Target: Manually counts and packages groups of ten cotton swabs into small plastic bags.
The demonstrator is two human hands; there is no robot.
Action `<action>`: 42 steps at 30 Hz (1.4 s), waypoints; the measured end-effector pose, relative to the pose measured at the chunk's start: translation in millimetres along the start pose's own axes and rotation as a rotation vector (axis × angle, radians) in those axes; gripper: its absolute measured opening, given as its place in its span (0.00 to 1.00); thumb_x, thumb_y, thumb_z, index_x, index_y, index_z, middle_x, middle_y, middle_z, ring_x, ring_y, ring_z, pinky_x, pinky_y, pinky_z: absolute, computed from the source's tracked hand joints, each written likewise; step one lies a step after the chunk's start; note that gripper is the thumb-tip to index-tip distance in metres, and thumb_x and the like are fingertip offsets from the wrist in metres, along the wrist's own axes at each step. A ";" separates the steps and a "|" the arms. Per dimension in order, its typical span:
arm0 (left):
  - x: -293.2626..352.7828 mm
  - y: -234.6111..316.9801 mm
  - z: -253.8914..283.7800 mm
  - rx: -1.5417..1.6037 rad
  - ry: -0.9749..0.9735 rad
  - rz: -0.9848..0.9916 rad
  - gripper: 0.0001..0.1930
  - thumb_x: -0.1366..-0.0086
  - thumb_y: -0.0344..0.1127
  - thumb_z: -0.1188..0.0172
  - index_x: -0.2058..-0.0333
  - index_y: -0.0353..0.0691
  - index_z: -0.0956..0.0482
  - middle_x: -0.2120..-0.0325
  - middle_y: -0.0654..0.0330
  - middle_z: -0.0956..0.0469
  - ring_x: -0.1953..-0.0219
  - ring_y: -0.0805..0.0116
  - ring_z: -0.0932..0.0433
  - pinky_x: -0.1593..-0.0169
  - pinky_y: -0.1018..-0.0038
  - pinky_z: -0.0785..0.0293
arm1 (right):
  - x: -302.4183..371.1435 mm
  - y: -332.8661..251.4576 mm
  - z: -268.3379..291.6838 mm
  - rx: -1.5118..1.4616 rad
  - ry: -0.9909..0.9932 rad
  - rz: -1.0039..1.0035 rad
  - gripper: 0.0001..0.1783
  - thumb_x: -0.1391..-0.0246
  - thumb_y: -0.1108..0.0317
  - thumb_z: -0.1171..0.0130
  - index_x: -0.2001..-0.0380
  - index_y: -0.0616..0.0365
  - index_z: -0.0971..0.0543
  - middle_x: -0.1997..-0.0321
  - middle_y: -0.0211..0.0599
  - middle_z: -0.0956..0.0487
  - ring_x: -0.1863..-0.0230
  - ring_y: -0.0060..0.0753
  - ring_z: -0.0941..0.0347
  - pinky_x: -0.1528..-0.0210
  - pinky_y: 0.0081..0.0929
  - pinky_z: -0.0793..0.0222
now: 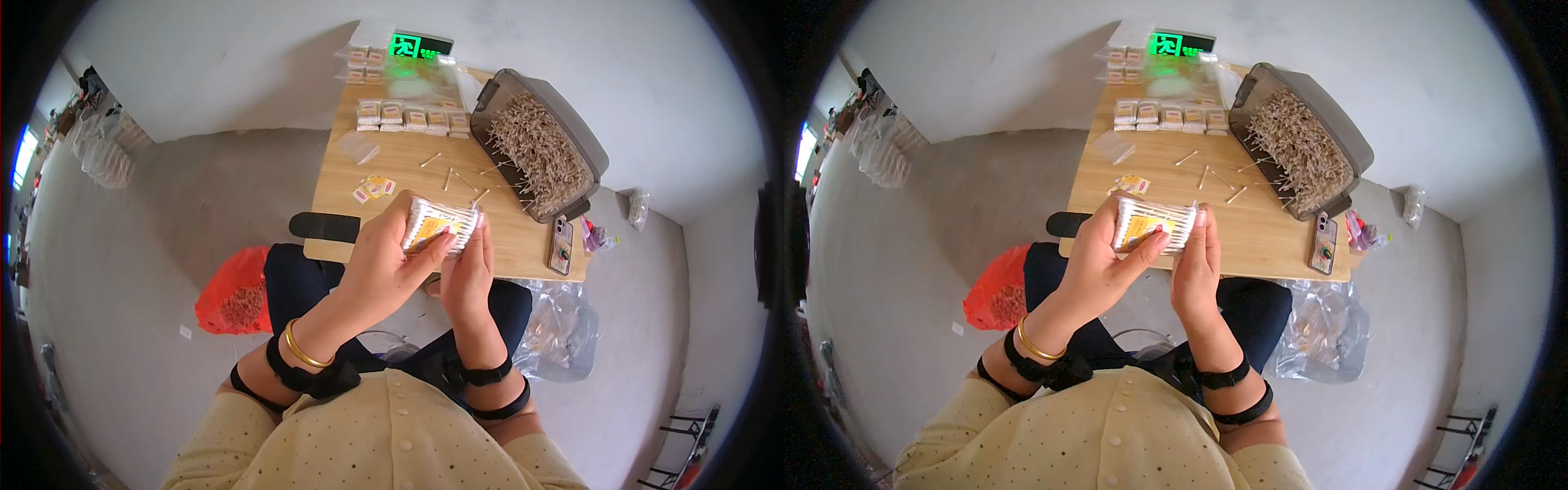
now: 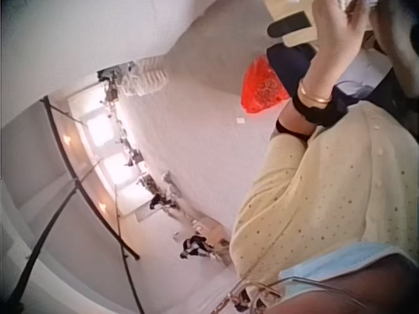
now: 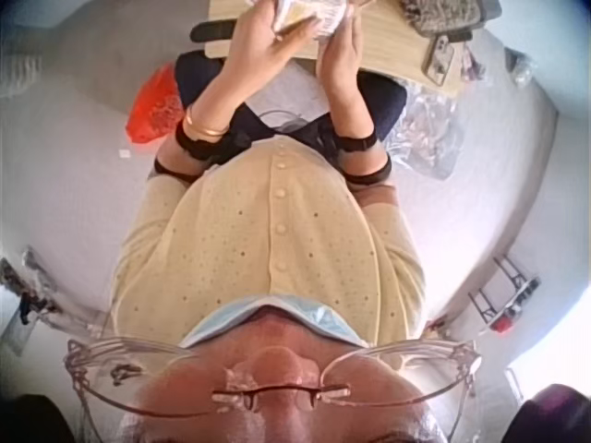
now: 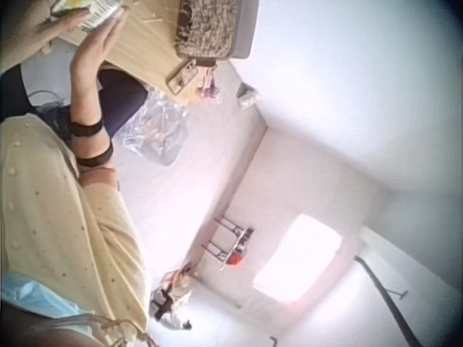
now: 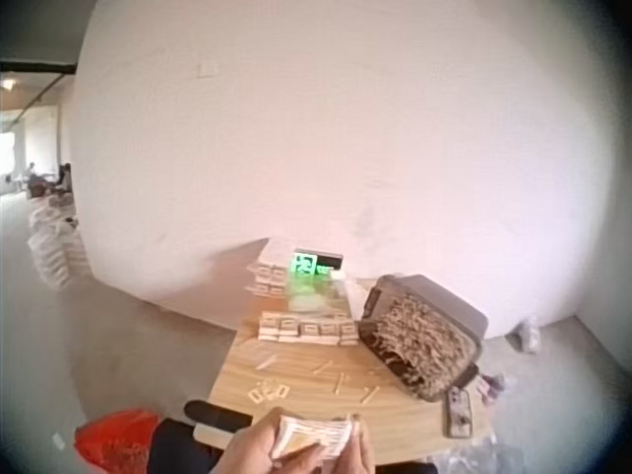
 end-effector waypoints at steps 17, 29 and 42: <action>8.6 29.9 8.7 -0.299 0.046 -0.435 0.20 0.42 0.24 0.33 0.49 0.36 0.16 0.52 0.53 0.17 0.53 0.59 0.16 0.49 0.69 0.21 | 6.9 2.2 -1.8 -0.165 -0.122 -0.181 0.16 0.26 0.65 0.52 0.39 0.55 0.28 0.41 0.30 0.24 0.38 0.28 0.29 0.33 0.33 0.37; 5.5 7.2 16.2 -0.252 0.060 -0.296 0.15 0.38 0.27 0.32 0.52 0.37 0.15 0.60 0.61 0.18 0.63 0.72 0.19 0.59 0.74 0.22 | 5.1 6.1 1.5 -0.089 -0.111 -0.251 0.12 0.33 0.72 0.45 0.48 0.55 0.28 0.47 0.28 0.23 0.42 0.26 0.29 0.35 0.30 0.38; -10.8 -132.5 15.2 0.113 -0.177 0.419 0.22 0.37 0.43 0.27 0.51 0.35 0.20 0.64 0.62 0.16 0.60 0.77 0.20 0.56 0.78 0.24 | -30.6 24.9 71.1 0.333 0.092 -0.339 0.04 0.35 0.71 0.39 0.60 0.60 0.21 0.63 0.24 0.22 0.58 0.17 0.27 0.51 0.20 0.32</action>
Point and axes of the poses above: each hand's wrist, its own x-axis away from the middle knuckle, its own z-axis out of the back of the hand, y = z × x, the point moved 4 cm from there along -x, towards the middle knuckle
